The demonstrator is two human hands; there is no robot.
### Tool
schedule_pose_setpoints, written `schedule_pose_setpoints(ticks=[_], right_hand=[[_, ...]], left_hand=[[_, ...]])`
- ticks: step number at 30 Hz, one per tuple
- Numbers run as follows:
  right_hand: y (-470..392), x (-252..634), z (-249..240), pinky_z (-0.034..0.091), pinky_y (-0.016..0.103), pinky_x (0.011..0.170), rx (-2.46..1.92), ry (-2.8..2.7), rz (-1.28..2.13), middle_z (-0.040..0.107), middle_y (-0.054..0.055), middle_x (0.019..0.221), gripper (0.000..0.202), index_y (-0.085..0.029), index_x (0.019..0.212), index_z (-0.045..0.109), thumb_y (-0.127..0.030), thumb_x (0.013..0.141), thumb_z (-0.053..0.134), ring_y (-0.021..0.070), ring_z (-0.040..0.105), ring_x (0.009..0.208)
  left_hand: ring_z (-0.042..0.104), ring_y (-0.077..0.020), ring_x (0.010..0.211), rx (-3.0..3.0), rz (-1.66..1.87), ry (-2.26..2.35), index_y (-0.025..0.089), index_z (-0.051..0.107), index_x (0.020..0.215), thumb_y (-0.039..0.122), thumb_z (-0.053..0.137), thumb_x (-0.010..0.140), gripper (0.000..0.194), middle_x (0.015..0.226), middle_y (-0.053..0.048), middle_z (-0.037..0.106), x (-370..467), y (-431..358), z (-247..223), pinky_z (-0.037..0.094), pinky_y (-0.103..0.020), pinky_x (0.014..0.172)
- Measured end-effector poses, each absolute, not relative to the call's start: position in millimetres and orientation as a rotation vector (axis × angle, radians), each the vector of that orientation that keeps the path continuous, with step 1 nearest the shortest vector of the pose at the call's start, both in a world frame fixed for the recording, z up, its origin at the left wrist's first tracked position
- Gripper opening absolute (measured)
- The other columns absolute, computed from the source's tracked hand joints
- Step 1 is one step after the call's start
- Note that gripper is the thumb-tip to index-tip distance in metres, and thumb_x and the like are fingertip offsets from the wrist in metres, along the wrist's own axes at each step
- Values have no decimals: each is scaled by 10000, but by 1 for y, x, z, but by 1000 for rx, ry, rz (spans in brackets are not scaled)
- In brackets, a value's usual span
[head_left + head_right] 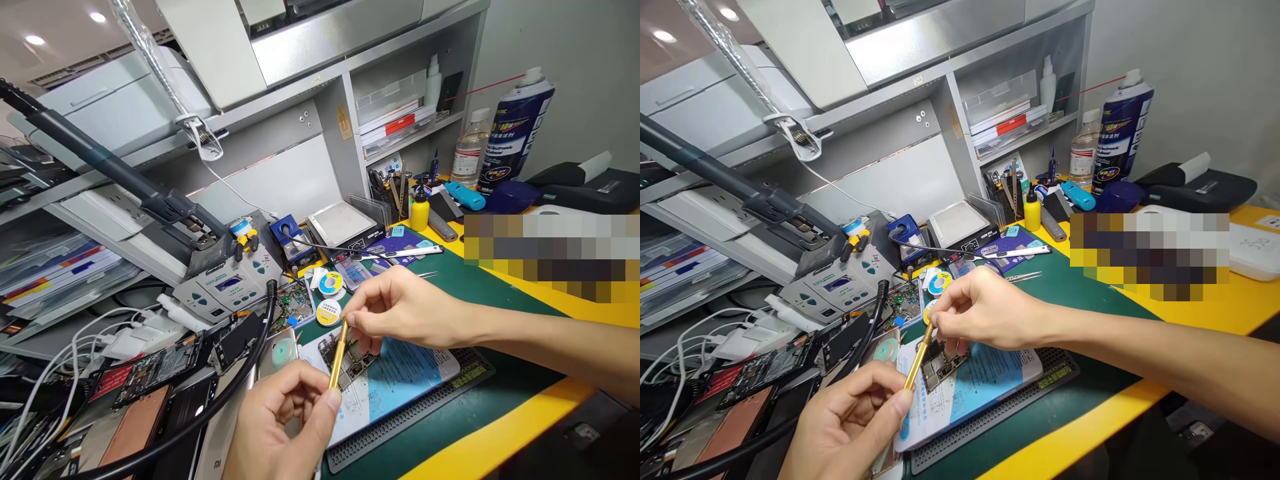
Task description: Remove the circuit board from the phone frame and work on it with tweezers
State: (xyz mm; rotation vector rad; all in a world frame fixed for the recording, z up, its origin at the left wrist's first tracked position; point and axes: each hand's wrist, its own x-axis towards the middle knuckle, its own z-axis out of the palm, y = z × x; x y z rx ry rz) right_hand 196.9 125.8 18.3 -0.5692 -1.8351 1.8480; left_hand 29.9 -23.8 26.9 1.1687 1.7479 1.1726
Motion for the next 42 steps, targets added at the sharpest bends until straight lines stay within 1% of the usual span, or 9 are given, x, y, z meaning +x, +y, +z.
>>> schedule_pose_setpoints(ticks=[6, 12, 15, 22, 26, 30, 35, 39, 42], right_hand=[[126, 195, 16, 565, 220, 558, -588, -1832, 1834, 720, 15, 689, 139, -124, 823, 744, -256, 833, 704, 127, 674, 569], [130, 194, 19, 610, 266, 561, -522, -1718, 2076, 718, 33, 695, 331, -119, 761, 711, -440, 800, 784, 156, 699, 582], [131, 195, 20, 611, 258, 564, -520, -1670, 2136, 714, 34, 692, 361, -116, 748, 709, -460, 775, 814, 153, 702, 595], [129, 195, 19, 611, 267, 547, -567, -1718, 2023, 729, 28, 714, 195, -131, 757, 716, -315, 820, 721, 159, 711, 578], [127, 195, 19, 604, 253, 545, -593, -1721, 1960, 737, 21, 710, 116, -132, 784, 736, -237, 806, 690, 144, 699, 557], [125, 194, 18, 588, 231, 534, -622, -1747, 1897, 737, 16, 688, 102, -134, 775, 743, -224, 793, 698, 132, 684, 534], [124, 193, 16, 572, 218, 542, -642, -1775, 1848, 733, 18, 681, 130, -138, 792, 751, -267, 797, 734, 128, 675, 544], [126, 193, 18, 596, 256, 551, -605, -1752, 1933, 734, 30, 717, 259, -135, 794, 740, -393, 812, 753, 156, 699, 573], [127, 194, 18, 607, 273, 554, -569, -1683, 2033, 728, 30, 728, 342, -136, 779, 726, -468, 766, 807, 167, 707, 589]], left_hand=[[393, -64, 510, 1142, 1163, 1769, 177, 685, 657, 442, 787, 712, 290, 553, 40, 495, 31, -23, 27, 299, -170, 469], [358, -62, 511, 1125, 1129, 1729, 173, 679, 688, 545, 771, 736, 386, 557, 51, 455, 28, -24, 29, 257, -176, 465], [353, -67, 517, 1132, 1119, 1724, 169, 680, 693, 559, 763, 746, 402, 559, 51, 449, 27, -23, 31, 272, -187, 478], [434, -88, 559, 1186, 1140, 1754, 165, 681, 691, 494, 755, 756, 344, 603, 18, 527, 28, -22, 28, 330, -195, 519], [445, -98, 532, 1260, 1154, 1793, 183, 670, 679, 418, 725, 780, 261, 583, 23, 511, 30, -23, 23, 361, -201, 491], [460, -102, 538, 1322, 1201, 1828, 191, 670, 667, 375, 695, 789, 223, 602, 16, 542, 32, -24, 19, 383, -203, 504], [453, -102, 530, 1329, 1199, 1845, 193, 670, 671, 382, 691, 790, 225, 604, 19, 545, 32, -24, 16, 372, -207, 495], [452, -102, 550, 1284, 1146, 1837, 187, 669, 686, 416, 705, 790, 255, 587, 23, 528, 29, -24, 19, 367, -205, 528], [442, -100, 566, 1234, 1120, 1818, 177, 664, 687, 439, 710, 790, 286, 593, 20, 522, 28, -23, 24, 339, -204, 534]])
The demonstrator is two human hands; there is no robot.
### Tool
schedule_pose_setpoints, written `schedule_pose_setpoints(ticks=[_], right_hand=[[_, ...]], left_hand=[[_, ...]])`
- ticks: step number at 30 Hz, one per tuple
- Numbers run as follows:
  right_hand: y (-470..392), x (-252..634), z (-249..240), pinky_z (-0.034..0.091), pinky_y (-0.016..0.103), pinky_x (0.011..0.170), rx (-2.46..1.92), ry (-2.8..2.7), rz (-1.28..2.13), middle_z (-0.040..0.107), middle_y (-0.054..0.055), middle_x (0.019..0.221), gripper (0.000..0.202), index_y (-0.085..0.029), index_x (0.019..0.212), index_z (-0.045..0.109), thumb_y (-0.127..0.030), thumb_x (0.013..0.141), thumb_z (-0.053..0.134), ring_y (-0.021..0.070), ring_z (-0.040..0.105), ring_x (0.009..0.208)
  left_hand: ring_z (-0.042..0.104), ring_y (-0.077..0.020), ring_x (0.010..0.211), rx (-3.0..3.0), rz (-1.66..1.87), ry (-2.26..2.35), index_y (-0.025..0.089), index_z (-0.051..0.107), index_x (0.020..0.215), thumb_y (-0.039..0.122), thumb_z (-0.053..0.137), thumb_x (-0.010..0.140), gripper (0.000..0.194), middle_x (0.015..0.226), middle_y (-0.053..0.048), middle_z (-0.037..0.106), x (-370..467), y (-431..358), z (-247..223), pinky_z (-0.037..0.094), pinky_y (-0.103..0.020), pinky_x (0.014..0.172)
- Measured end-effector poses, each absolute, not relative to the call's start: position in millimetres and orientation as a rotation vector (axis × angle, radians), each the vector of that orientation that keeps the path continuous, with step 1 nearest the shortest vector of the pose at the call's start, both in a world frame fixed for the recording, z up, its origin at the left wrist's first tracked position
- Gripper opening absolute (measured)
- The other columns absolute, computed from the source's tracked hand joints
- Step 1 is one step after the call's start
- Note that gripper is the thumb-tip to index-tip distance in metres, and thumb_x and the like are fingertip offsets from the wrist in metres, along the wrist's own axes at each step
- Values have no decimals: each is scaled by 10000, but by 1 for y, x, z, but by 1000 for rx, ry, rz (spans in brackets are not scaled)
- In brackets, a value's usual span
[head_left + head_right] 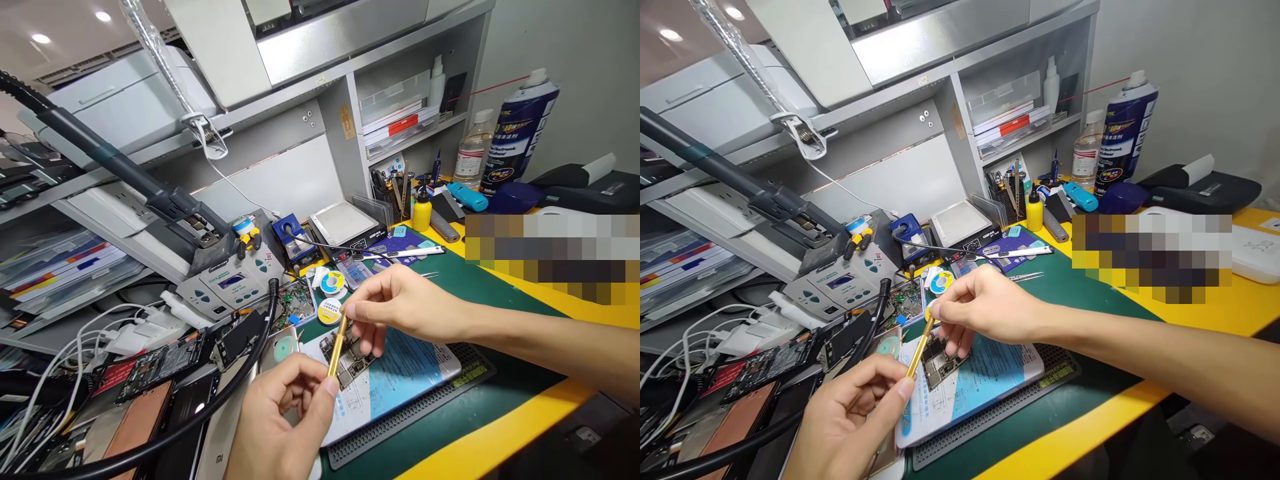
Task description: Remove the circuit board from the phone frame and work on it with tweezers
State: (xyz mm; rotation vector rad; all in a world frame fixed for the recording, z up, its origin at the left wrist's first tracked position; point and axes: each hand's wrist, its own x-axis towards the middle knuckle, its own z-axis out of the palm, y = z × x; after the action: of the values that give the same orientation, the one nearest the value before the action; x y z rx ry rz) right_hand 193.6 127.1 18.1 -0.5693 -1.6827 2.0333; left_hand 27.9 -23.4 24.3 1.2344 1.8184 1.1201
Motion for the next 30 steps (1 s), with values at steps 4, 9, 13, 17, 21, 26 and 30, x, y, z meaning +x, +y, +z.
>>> schedule_pose_setpoints(ticks=[4, 9, 13, 17, 21, 26, 30], right_hand=[[127, 194, 17, 611, 278, 560, -568, -1713, 2003, 734, 33, 729, 322, -136, 782, 733, -453, 790, 786, 168, 710, 593], [125, 192, 17, 599, 248, 553, -613, -1726, 1910, 735, 17, 716, 170, -136, 821, 749, -305, 821, 726, 137, 689, 555], [122, 190, 15, 587, 242, 543, -623, -1721, 1880, 733, 18, 696, 144, -136, 809, 739, -273, 828, 697, 133, 677, 537], [119, 189, 10, 578, 232, 547, -623, -1698, 1874, 732, 12, 664, 123, -145, 843, 733, -263, 825, 705, 128, 666, 538], [119, 188, 10, 579, 232, 541, -625, -1655, 1900, 726, 11, 648, 155, -147, 855, 721, -293, 807, 747, 132, 670, 534], [122, 190, 20, 597, 266, 528, -624, -1592, 2017, 724, 47, 690, 337, -134, 749, 689, -457, 802, 767, 170, 708, 563], [125, 192, 23, 575, 243, 495, -611, -1547, 2092, 721, 57, 727, 339, -111, 806, 699, -446, 830, 748, 149, 688, 538]], left_hand=[[432, -91, 564, 1208, 1096, 1813, 173, 658, 694, 464, 703, 792, 310, 597, 25, 511, 27, -23, 27, 326, -198, 534], [454, -102, 550, 1297, 1151, 1830, 181, 664, 689, 410, 699, 797, 256, 593, 18, 530, 30, -23, 21, 362, -208, 523], [478, -106, 548, 1377, 1207, 1905, 196, 668, 671, 369, 660, 812, 224, 618, 6, 554, 36, -24, 17, 394, -204, 506], [459, -107, 520, 1460, 1219, 1955, 206, 650, 658, 346, 645, 813, 209, 591, 12, 542, 41, -24, 15, 373, -210, 474], [460, -101, 510, 1484, 1245, 2006, 213, 645, 654, 339, 637, 812, 202, 579, 21, 523, 43, -23, 15, 378, -197, 471], [464, -105, 523, 1504, 1190, 1964, 209, 661, 692, 368, 634, 843, 221, 589, 23, 532, 38, -21, 16, 374, -211, 498], [500, -116, 563, 1531, 1113, 1922, 211, 633, 715, 401, 609, 884, 256, 627, 16, 576, 31, -21, 17, 368, -229, 539]])
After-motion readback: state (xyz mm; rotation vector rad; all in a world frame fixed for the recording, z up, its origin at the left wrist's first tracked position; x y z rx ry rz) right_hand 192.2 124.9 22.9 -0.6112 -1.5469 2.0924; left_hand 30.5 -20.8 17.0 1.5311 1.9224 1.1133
